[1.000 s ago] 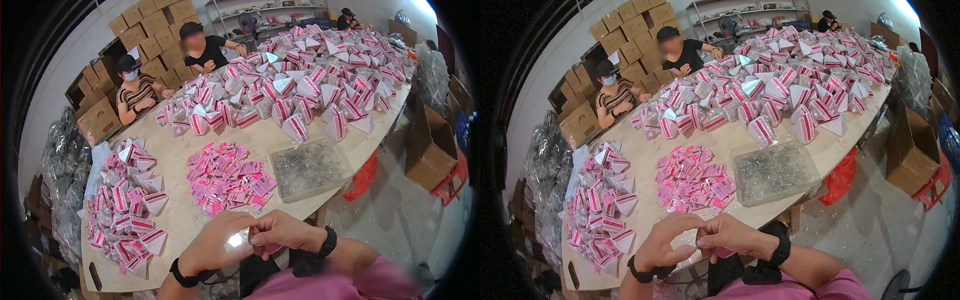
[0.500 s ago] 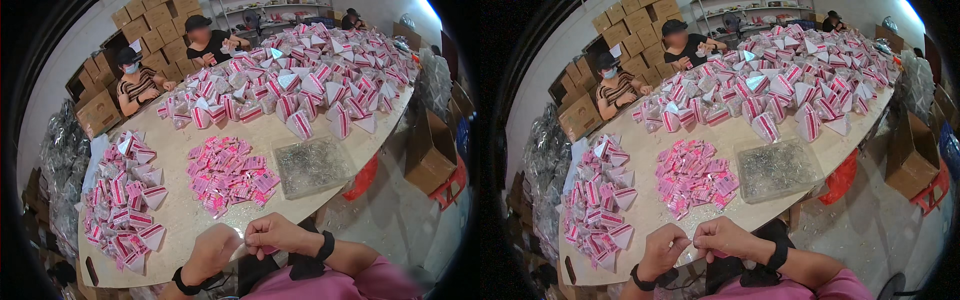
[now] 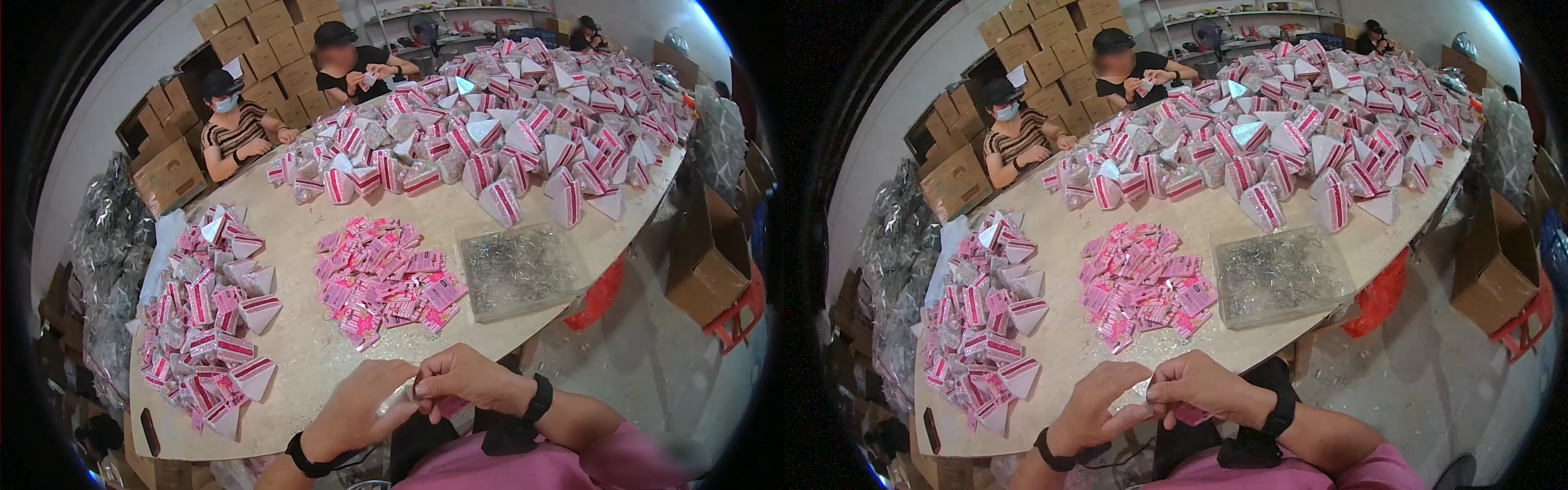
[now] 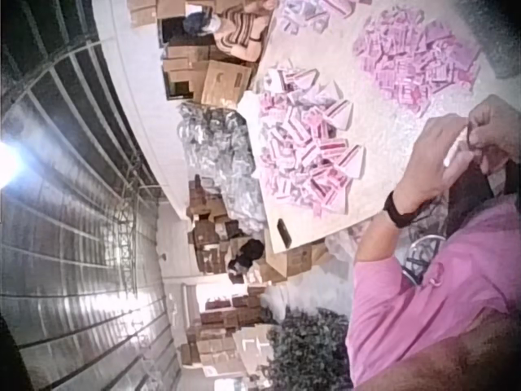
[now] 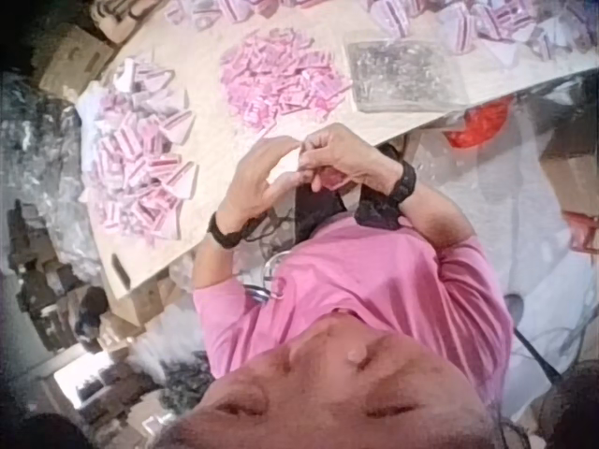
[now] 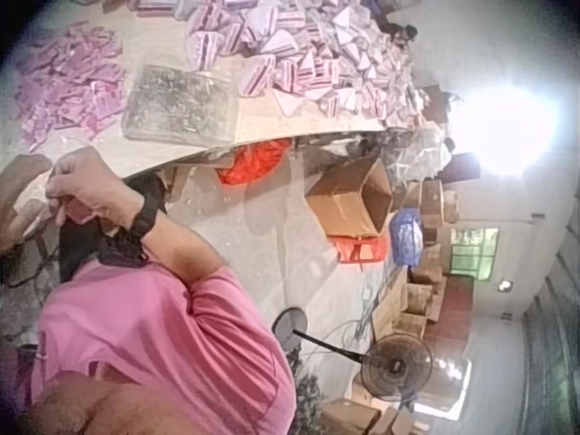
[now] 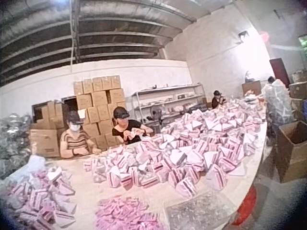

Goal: Packaging small items into triangular boxes and pink bags at a production workstation.

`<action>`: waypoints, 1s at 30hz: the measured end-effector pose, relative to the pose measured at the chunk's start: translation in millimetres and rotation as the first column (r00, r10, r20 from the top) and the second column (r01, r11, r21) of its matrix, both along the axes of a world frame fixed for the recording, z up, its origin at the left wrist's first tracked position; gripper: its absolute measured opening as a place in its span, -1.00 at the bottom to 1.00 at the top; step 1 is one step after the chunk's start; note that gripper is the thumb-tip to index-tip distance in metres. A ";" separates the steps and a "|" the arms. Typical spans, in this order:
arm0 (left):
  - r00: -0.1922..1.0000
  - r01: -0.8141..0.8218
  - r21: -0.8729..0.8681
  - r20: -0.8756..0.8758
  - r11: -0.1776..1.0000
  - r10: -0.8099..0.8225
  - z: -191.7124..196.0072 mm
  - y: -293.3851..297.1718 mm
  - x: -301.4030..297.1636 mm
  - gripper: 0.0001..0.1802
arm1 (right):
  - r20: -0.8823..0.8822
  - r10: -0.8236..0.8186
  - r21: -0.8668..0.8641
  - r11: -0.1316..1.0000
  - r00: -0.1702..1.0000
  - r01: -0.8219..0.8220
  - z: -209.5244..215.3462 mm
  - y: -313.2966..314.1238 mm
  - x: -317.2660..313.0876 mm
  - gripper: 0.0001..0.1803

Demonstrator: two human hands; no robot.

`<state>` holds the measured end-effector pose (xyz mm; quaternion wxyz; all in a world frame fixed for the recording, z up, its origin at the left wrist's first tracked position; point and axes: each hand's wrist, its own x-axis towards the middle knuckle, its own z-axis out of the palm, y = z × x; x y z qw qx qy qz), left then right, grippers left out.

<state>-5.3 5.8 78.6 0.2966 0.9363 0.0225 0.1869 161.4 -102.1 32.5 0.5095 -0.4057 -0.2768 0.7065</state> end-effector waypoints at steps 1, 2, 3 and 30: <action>1.000 -0.026 0.076 -0.008 0.997 0.027 -1.9 -1.7 -2.9 -0.64 | -0.009 0.009 0.002 1.000 1.000 -0.009 -1.0 0.3 0.2 -0.84; 0.999 -0.049 0.152 -0.014 0.987 0.052 -4.6 -3.4 -5.8 -0.68 | -0.018 0.016 0.004 1.000 1.000 -0.016 -2.5 0.8 0.7 -0.84; 0.997 -0.072 0.227 -0.017 0.971 0.078 -6.6 -4.6 -7.8 -0.73 | -0.026 0.024 0.006 1.000 0.999 -0.024 -3.2 1.0 0.7 -0.83; 0.913 -0.388 -0.495 -0.091 0.777 0.398 -21.8 -16.0 -13.9 -0.86 | 0.569 -0.785 0.822 0.544 0.245 -0.166 -0.7 -3.9 -34.3 -0.94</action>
